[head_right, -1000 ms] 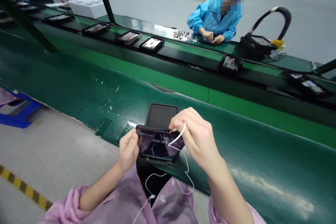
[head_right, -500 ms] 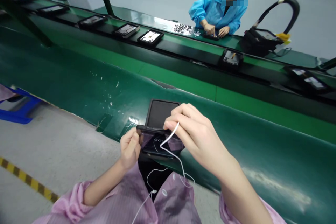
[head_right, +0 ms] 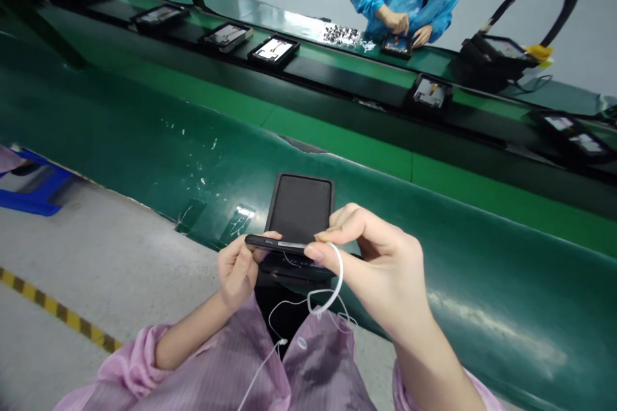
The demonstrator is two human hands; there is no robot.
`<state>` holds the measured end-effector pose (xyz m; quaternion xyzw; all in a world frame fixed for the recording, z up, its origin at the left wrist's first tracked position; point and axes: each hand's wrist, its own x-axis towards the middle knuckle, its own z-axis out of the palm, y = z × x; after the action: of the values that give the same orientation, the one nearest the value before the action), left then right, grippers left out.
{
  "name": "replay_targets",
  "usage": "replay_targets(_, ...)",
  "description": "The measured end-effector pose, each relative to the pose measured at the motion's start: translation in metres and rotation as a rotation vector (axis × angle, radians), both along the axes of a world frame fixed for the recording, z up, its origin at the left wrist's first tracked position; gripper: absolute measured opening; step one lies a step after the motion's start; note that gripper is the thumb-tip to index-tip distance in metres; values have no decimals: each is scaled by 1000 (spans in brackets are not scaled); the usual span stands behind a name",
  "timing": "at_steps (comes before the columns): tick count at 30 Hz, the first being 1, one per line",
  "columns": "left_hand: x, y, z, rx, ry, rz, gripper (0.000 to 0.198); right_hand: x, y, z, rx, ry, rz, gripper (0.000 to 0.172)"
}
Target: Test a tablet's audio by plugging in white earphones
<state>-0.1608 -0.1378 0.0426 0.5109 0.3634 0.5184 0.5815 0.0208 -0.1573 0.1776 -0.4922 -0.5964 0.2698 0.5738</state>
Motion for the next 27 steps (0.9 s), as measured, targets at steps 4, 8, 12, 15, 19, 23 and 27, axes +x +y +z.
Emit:
replay_targets(4,1,0,-1,30,-13,4,53,4,-5,-2,-33,-51,35,8)
replay_targets(8,2,1,-1,130,-92,-23,46,3,-7,-6,-16,-22,66,10)
replay_targets(12,3,1,-2,121,-98,-6,43,-4,-6,-10,27,33,61,15)
replay_targets(15,3,-1,-4,57,-65,38,47,-7,-6,-12,33,38,28,15)
replay_targets(19,7,5,-1,4,-61,106,44,-3,4,-13,-1,-29,-38,16)
replay_targets(23,21,29,12,-68,-123,105,34,17,35,-24,-133,-74,-22,29)
replay_targets(27,36,66,26,-261,-227,115,36,44,53,-58,-239,87,-11,46)
